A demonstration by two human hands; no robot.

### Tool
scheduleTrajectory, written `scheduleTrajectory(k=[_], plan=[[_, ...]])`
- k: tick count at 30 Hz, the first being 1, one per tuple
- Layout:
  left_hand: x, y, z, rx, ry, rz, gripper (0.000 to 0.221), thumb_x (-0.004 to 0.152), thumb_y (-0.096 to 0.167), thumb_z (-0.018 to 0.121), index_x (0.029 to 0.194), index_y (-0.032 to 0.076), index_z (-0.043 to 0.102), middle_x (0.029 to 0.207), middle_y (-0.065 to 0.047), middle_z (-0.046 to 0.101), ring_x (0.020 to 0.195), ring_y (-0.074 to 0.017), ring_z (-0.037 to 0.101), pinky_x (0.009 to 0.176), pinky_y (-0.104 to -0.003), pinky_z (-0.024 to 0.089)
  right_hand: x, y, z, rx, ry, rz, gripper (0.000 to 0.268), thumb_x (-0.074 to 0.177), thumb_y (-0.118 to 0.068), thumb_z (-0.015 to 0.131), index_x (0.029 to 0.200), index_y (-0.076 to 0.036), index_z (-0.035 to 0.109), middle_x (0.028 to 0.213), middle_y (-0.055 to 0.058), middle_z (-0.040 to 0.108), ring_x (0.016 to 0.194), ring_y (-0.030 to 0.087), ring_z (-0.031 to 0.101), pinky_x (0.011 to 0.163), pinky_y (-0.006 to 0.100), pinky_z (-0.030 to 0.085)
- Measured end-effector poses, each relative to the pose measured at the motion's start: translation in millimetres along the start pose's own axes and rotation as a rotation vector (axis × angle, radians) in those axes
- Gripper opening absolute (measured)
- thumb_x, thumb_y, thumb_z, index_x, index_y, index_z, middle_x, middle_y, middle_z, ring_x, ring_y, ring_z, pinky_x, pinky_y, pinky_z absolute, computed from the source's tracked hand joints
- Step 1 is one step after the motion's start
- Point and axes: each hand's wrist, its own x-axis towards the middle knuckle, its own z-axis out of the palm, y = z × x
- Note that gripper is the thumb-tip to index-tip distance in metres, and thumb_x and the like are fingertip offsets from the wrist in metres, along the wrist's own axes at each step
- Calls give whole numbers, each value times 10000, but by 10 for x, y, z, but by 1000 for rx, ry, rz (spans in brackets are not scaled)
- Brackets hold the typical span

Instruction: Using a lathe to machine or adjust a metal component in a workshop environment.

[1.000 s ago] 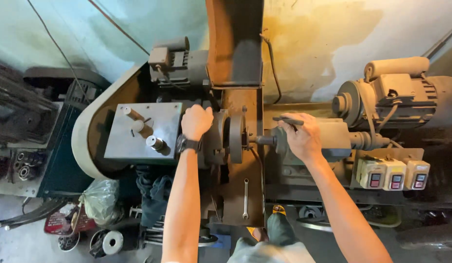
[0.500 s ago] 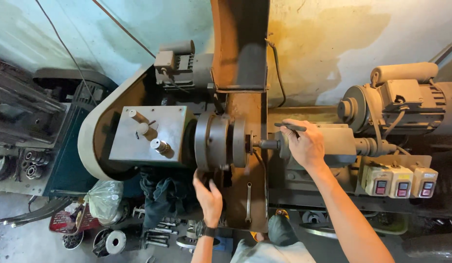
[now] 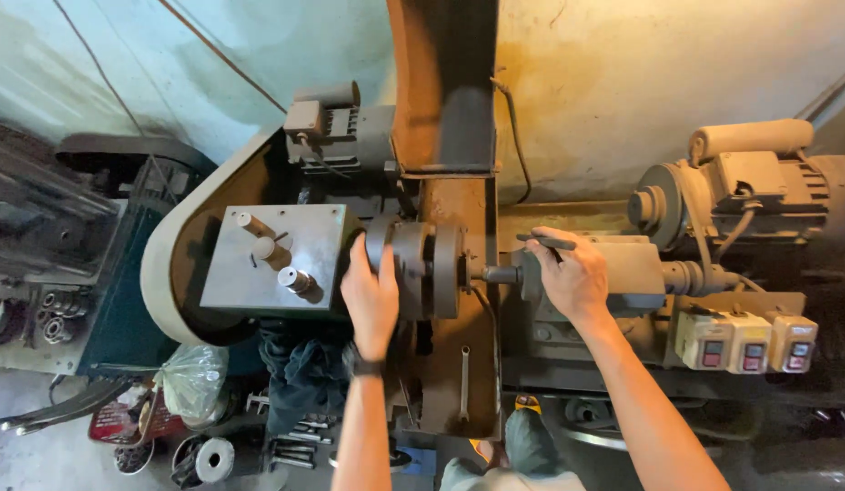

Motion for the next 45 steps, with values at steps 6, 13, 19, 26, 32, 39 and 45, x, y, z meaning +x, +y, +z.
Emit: scheduleTrajectory(k=[6, 13, 19, 26, 32, 39, 45], plan=[[-1043, -951, 525, -224, 355, 115, 512, 1033, 104, 595, 1516, 47, 435, 1371, -196, 611, 1200, -340, 645, 983, -469, 550, 1, -37, -106, 58, 25, -1, 78, 1021, -182, 759, 996, -116, 793, 965, 66, 782, 909, 279, 734, 874, 365, 574], [-2372, -1652, -91, 10, 239, -125, 463, 905, 59, 620, 1348, -25, 520, 1380, -190, 563, 1241, -348, 555, 1074, -408, 436, -685, -364, -433, 832, 162, 500, 151, 1158, -75, 517, 1291, -23, 564, 1243, 138, 645, 1092, 223, 643, 976, 341, 577], [-3007, -2619, -154, 215, 167, -649, 602, 970, 395, 594, 1344, -68, 502, 971, -233, 690, 874, -411, 653, 827, -464, 499, -1783, -1285, -250, 1027, -203, 606, 136, 1036, 18, 548, 1162, -13, 592, 1135, 166, 704, 841, 194, 696, 791, 300, 645], [-2587, -2169, -54, -214, 104, -1082, 740, 925, 317, 596, 1475, -29, 242, 850, -246, 713, 452, -288, 628, 423, -362, 530, -1902, -1687, -118, 964, -767, 566, 128, 911, 33, 665, 1011, 38, 745, 962, 43, 742, 694, 122, 583, 618, 238, 473], [-2916, -2832, 348, 19, 126, -819, 597, 942, 234, 502, 1377, -98, 261, 943, -401, 665, 796, -562, 646, 791, -596, 506, -1838, -1750, -133, 1002, -760, 607, 119, 914, 41, 653, 996, 55, 739, 912, 47, 755, 656, 116, 591, 593, 231, 492], [-2673, -2533, 12, -187, 64, -984, 486, 941, 220, 487, 1306, -51, 314, 758, -258, 684, 443, -328, 579, 480, -425, 509, -1886, -1677, -164, 973, -766, 622, 119, 912, 21, 660, 995, 75, 726, 862, 57, 753, 632, 125, 576, 585, 235, 481], [-2476, -2104, -332, 593, -214, -676, 642, 952, 655, 488, 1181, 61, 563, 807, -197, 753, 716, -402, 732, 667, -454, 590, -1564, -1281, -437, 980, -697, 697, 190, 931, 13, 635, 1089, 31, 739, 1041, 69, 781, 801, 147, 723, 730, 249, 603]])
